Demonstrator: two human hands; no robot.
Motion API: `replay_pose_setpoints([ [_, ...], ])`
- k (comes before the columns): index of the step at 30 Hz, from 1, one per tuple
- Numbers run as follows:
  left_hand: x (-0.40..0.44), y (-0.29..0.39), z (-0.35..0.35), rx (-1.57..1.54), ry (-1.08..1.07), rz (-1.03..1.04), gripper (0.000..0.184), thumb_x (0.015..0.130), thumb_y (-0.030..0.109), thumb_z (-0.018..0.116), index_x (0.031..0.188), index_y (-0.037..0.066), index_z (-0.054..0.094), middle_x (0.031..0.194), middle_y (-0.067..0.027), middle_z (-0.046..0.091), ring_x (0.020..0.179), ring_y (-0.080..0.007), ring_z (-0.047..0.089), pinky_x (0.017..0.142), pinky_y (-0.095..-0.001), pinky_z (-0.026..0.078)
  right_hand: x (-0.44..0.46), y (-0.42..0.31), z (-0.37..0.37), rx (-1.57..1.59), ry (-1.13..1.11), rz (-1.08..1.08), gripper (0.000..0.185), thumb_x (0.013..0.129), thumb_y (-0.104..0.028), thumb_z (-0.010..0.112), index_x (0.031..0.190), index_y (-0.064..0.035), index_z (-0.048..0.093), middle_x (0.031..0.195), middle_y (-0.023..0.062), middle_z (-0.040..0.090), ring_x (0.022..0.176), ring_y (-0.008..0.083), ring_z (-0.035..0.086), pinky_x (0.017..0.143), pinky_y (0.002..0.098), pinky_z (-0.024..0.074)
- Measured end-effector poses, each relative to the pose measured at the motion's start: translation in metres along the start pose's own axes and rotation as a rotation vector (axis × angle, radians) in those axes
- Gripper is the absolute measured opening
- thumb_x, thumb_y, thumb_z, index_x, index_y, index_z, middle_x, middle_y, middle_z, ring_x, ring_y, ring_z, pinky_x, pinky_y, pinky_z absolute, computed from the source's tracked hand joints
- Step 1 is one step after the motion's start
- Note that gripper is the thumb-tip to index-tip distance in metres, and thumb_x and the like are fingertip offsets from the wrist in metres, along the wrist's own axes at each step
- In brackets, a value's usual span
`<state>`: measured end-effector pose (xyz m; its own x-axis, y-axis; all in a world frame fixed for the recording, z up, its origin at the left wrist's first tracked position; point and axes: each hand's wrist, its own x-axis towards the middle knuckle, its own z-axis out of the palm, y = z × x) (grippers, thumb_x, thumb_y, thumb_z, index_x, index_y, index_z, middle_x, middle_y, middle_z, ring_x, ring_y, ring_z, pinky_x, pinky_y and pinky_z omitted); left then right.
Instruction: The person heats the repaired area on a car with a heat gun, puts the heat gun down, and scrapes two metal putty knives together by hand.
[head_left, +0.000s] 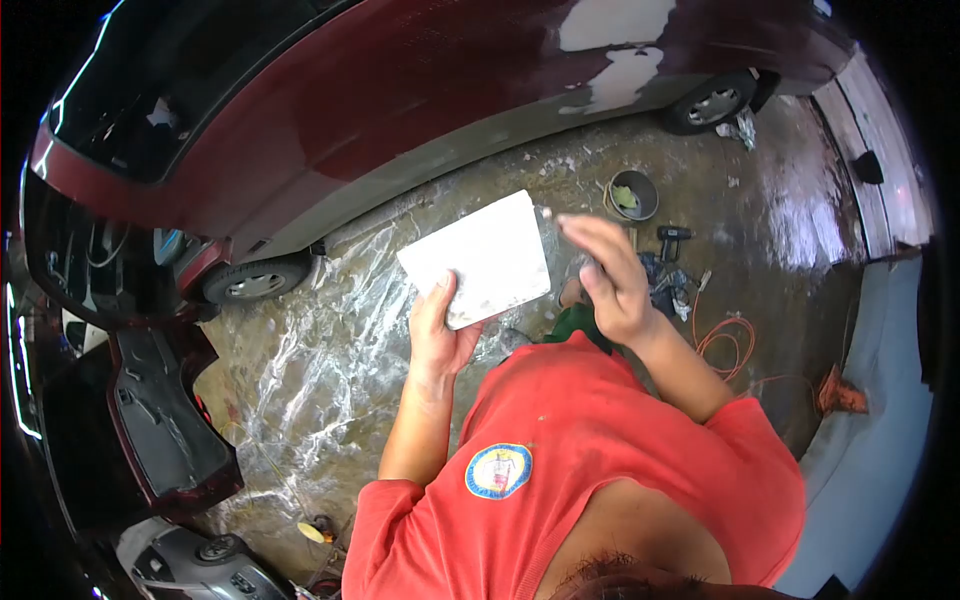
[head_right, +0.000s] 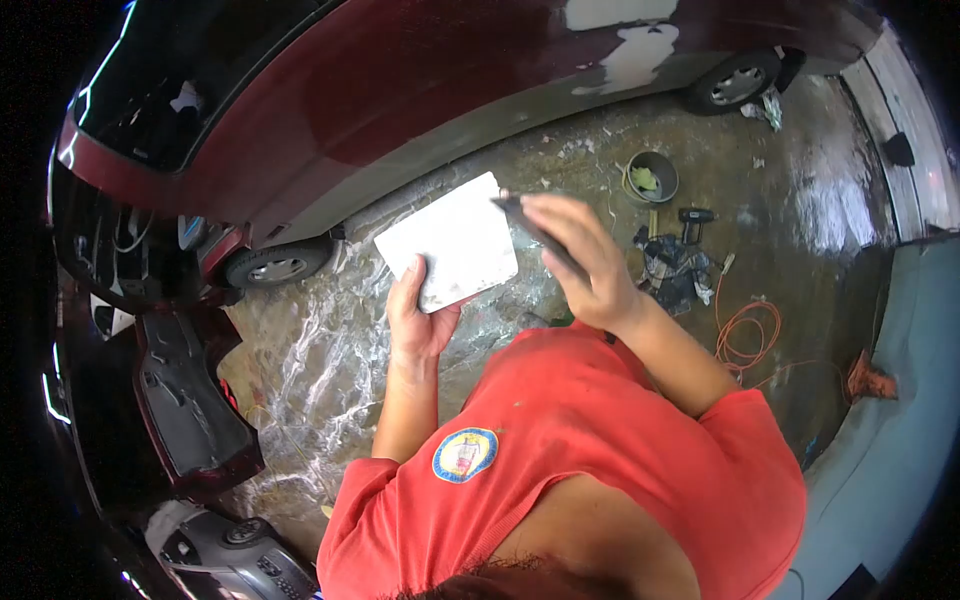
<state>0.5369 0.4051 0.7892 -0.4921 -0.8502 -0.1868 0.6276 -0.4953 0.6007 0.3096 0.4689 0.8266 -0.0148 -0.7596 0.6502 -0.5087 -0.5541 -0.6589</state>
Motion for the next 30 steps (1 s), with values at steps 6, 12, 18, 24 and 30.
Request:
replay_pose_setpoints([
  [6,0.006,0.013,0.001,-0.026,-0.048,-0.039,0.048,0.097,0.025,0.053,0.134,-0.005,0.044,0.122,-0.019,0.061,0.107,-0.0334,0.065,0.086,-0.0481,0.057,-0.001,-0.006,-0.003,0.041,-0.115,-0.128,0.044,0.082,0.004,0.061,0.125,0.0042,0.054,0.128,0.0209,0.055,0.118,0.0376,0.055,0.1,0.0432,0.0437],
  [12,-0.005,0.014,0.01,0.123,-0.035,-0.024,0.048,0.093,0.017,0.058,0.133,-0.006,0.044,0.122,-0.0207,0.06,0.102,-0.0319,0.066,0.077,-0.048,0.058,0.011,0.02,-0.007,-0.04,-0.094,0.164,0.035,0.092,-0.004,0.057,0.126,0.0015,0.055,0.126,0.0178,0.056,0.118,0.0332,0.055,0.101,0.0379,0.0424],
  [18,-0.002,0.025,0.004,0.171,-0.094,-0.03,0.049,0.095,0.017,0.057,0.134,-0.007,0.043,0.126,-0.0222,0.057,0.108,-0.0334,0.063,0.079,-0.0471,0.059,-0.003,0.024,-0.012,-0.067,-0.016,0.277,0.029,0.096,-0.008,0.054,0.124,0.0009,0.056,0.126,0.0169,0.055,0.118,0.0324,0.054,0.101,0.0373,0.0422],
  [24,0.008,0.023,0.007,1.061,-0.175,0.214,0.053,0.084,-0.011,0.055,0.136,0.001,0.051,0.136,-0.016,0.056,0.122,-0.026,0.058,0.098,-0.0376,0.052,0.005,0.008,-0.025,-0.197,-0.111,0.178,0.037,0.084,0.0,0.057,0.121,-0.0033,0.058,0.123,0.0152,0.056,0.114,0.0338,0.055,0.097,0.0402,0.0445],
  [30,0.017,0.046,0.022,1.994,-0.31,0.657,0.071,0.067,-0.013,0.06,0.135,0.005,0.053,0.138,-0.0141,0.055,0.129,-0.0272,0.052,0.099,-0.0365,0.05,0.014,-0.029,-0.039,-0.283,-0.45,-0.005,0.06,0.063,0.006,0.06,0.121,-0.0097,0.061,0.12,0.0114,0.059,0.113,0.0346,0.057,0.096,0.0455,0.0466],
])
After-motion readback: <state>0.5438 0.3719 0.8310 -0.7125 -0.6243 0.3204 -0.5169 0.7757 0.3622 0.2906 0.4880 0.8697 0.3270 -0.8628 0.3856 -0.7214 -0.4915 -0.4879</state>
